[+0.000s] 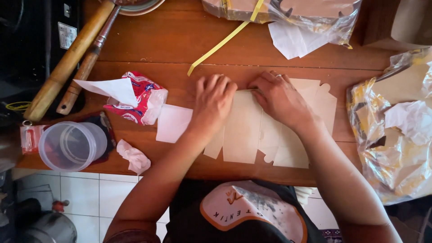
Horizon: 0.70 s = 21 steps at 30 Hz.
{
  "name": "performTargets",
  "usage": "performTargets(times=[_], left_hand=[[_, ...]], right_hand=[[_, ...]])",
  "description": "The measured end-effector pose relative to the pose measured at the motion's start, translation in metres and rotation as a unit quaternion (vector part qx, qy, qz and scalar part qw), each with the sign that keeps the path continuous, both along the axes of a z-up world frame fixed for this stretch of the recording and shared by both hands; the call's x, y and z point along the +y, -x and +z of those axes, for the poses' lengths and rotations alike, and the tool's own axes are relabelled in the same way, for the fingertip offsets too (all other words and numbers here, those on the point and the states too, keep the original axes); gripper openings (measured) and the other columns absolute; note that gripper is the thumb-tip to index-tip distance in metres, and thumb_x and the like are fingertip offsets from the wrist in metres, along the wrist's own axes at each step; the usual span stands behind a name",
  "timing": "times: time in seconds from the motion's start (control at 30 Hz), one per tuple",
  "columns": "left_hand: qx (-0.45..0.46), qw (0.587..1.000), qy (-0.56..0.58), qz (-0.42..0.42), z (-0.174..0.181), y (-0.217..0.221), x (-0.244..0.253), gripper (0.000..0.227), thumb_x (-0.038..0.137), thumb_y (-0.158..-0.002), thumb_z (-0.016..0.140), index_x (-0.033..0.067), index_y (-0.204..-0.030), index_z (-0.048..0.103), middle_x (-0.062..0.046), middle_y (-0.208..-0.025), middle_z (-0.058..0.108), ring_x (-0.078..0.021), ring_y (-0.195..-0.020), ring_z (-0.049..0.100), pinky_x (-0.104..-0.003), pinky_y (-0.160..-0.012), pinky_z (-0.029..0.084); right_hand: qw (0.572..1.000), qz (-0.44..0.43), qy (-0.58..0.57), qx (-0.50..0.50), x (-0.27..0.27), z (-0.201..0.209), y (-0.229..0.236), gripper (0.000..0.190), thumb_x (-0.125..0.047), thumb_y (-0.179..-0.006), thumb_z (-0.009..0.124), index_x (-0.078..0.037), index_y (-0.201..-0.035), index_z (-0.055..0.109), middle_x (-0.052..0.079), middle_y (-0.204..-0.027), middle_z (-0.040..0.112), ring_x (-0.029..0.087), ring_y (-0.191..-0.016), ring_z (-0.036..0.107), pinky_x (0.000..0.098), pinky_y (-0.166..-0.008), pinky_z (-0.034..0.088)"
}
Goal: The person folds flat cardboard pieces into small rectangular boxes by hand, tucking flaps and creasing edges to form the structure. Completed boxes are stacked on the table while new flat pieces are picked up and assembled in sequence.
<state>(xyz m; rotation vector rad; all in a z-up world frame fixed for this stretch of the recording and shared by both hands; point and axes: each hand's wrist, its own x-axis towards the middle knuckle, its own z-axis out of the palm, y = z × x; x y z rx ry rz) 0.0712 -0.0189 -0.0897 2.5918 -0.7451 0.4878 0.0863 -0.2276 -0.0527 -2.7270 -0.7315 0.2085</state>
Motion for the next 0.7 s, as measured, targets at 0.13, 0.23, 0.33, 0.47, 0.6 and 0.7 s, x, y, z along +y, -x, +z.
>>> performTargets(times=[0.13,0.23,0.33,0.47,0.6,0.7], left_hand=[[-0.013,1.0,0.009,-0.011,0.01,0.008,-0.012,0.004,0.009,-0.091,0.055,0.011,-0.088,0.057,-0.007,-0.089,0.054,-0.0263,-0.087,0.055,-0.04,-0.073,0.045],[-0.035,0.999,-0.011,-0.024,-0.003,0.017,-0.015,0.009,0.01,-0.095,0.05,0.0112,-0.092,0.059,-0.008,-0.09,0.053,-0.0263,-0.087,0.056,-0.036,-0.074,0.048],[-0.068,0.997,-0.031,-0.015,0.013,0.031,-0.019,0.015,0.007,-0.095,0.051,0.0066,-0.098,0.065,-0.012,-0.096,0.057,-0.0288,-0.095,0.059,-0.038,-0.08,0.048],[-0.043,0.994,-0.093,0.022,0.029,0.052,-0.026,0.031,0.01,-0.091,0.051,-0.0001,-0.118,0.064,-0.02,-0.116,0.06,-0.0322,-0.113,0.056,-0.047,-0.097,0.044],[0.004,0.992,-0.121,0.031,0.025,0.058,-0.032,0.04,0.011,-0.093,0.046,0.0002,-0.13,0.058,-0.021,-0.128,0.059,-0.0313,-0.123,0.056,-0.048,-0.107,0.04],[0.028,0.99,-0.137,0.034,0.024,0.06,-0.032,0.043,0.016,-0.092,0.049,0.0002,-0.132,0.057,-0.02,-0.128,0.061,-0.0298,-0.124,0.058,-0.053,-0.111,0.034]], right_hand=[[0.978,0.014,0.003,-0.209,0.004,-0.024,0.01,0.008,-0.021,-0.087,0.066,-0.015,-0.084,0.062,0.002,-0.084,0.054,0.023,-0.088,0.059,0.0364,-0.075,0.045],[0.962,0.025,0.017,-0.271,0.008,-0.026,0.024,0.011,-0.017,-0.09,0.058,-0.015,-0.079,0.058,0.001,-0.079,0.049,0.023,-0.08,0.056,0.0354,-0.071,0.044],[0.961,0.028,-0.004,-0.274,0.014,-0.017,0.04,0.009,-0.011,-0.091,0.057,-0.01,-0.087,0.065,0.006,-0.08,0.05,0.025,-0.082,0.057,0.035,-0.075,0.047],[0.966,0.001,0.045,-0.254,0.023,-0.011,0.065,0.033,-0.014,-0.087,0.059,-0.001,-0.116,0.064,0.011,-0.101,0.054,0.028,-0.103,0.057,0.043,-0.097,0.044],[0.976,-0.037,0.044,-0.211,0.034,-0.01,0.085,0.048,-0.011,-0.088,0.059,0.008,-0.131,0.056,0.023,-0.127,0.057,0.037,-0.124,0.055,0.0469,-0.116,0.031],[0.975,-0.054,0.035,-0.214,0.034,-0.004,0.094,0.057,-0.01,-0.09,0.058,0.007,-0.143,0.045,0.027,-0.135,0.056,0.037,-0.127,0.055,0.047,-0.116,0.031]])
